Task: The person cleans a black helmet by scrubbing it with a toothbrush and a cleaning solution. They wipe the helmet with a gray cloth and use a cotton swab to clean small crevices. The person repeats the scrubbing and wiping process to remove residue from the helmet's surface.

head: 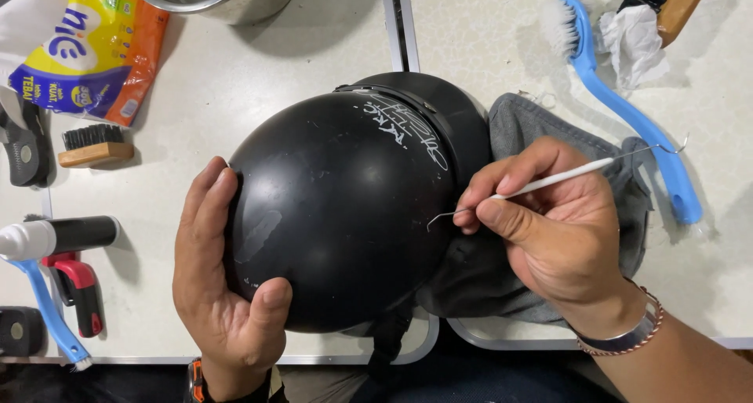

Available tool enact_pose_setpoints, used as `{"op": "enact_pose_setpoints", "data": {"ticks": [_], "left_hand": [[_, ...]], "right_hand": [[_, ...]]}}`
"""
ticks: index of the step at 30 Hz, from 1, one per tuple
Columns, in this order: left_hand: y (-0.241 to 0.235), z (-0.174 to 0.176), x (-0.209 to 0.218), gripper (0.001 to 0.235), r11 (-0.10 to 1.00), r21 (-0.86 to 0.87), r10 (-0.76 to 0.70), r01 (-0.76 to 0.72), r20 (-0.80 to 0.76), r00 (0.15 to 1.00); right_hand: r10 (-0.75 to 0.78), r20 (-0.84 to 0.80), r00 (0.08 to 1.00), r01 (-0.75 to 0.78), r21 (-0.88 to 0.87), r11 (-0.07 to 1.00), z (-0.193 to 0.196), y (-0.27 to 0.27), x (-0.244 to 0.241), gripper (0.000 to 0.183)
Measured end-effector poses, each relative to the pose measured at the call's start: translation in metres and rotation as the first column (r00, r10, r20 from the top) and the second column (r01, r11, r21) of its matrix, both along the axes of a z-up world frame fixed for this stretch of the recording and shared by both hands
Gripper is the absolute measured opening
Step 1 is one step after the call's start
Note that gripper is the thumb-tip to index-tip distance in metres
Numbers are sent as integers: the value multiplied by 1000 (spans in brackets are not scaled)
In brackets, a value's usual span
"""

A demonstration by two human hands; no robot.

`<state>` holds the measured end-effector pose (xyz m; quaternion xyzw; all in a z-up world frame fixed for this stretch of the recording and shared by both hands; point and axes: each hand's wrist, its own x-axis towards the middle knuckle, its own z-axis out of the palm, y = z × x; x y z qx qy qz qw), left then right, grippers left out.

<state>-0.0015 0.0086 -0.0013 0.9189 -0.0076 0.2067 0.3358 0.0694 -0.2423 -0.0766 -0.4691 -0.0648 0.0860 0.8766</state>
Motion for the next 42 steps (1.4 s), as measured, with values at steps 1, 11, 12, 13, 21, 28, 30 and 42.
{"op": "enact_pose_setpoints", "data": {"ticks": [1,11,12,13,21,28,30,42], "left_hand": [[0,0,0,79,1000,-1,-1,1,0,1000],[1,-2,-1,80,1000,2,-16,15,15,1000],[1,-2,-1,80,1000,0,-20,20,19,1000],[1,-2,-1,80,1000,-1,-20,20,18,1000],[2,-3,-2,80,999,17,-28,27,28,999],[1,-3,-3,80,1000,20,-17,17,15,1000],[1,-4,-3,81,999,27,-21,20,23,1000],[3,-11,-4,85,999,28,-18,17,32,999]], "right_hand": [[-1,0,1000,1,-1,1000,1,0,0,19],[16,-24,1000,-17,-21,1000,5,-1,0,15],[26,-16,1000,-27,-21,999,5,-1,0,15],[26,-17,1000,-27,-22,999,5,-1,0,15],[15,-26,1000,-16,-37,999,6,-1,-1,16],[46,-41,998,-48,-51,998,6,-4,-1,15],[63,-65,996,-64,-21,998,6,-4,-1,14],[128,-133,983,-134,-37,990,10,-3,-3,13]]}}
